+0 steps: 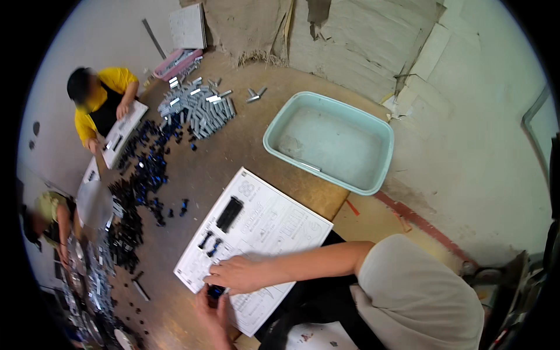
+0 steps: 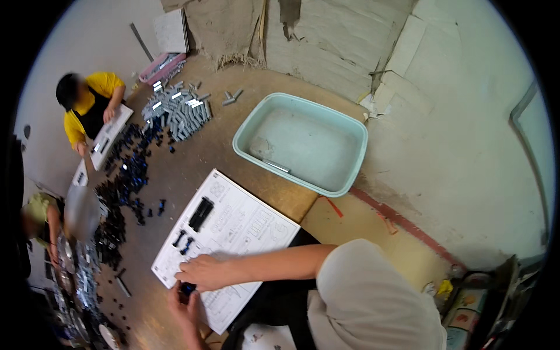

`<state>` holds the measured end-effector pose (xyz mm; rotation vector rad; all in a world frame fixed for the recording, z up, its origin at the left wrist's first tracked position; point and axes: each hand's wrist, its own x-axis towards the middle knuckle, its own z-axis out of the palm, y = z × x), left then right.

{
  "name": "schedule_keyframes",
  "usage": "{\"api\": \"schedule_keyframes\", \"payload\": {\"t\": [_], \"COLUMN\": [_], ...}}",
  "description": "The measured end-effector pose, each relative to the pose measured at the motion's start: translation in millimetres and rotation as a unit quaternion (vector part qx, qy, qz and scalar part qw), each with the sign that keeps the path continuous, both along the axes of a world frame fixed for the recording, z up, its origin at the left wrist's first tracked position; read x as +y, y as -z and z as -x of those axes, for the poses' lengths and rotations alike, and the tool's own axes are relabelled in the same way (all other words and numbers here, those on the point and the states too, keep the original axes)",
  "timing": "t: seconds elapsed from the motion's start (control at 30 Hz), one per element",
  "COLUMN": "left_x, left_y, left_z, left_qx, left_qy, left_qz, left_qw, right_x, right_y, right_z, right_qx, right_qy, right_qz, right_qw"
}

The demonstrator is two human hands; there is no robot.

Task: The person assembles small mechanical components using bolts, nuts, and metal rods at a workbench. They follow a printed instruction sheet, repeatedly picking parts from piles, joining them, and placing assembled units on the sheet or into a tray.

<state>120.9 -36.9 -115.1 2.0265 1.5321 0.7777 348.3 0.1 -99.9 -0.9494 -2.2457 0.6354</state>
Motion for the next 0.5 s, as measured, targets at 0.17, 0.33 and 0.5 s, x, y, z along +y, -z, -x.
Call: {"api": "schedule_keyframes", "payload": {"t": [0.17, 0.33, 0.5], "left_x": [-5, -5, 24], "left_y": [-18, -62, -57], "left_z": [-2, 5, 14], "left_qx": [-0.159, -0.221, -0.417], "left_qy": [-0.081, -0.272, -0.350], "left_qz": [0.058, 0.030, 0.088], "left_qw": [0.982, 0.936, 0.834], "right_x": [-25, -109, -172], "right_y": [-39, -55, -30], "right_z": [-117, -237, -294], "right_qx": [0.006, -0.158, -0.238], "right_qy": [0.247, 0.465, 0.495], "right_qz": [-0.029, 0.020, -0.046], "right_qw": [0.968, 0.871, 0.834]}}
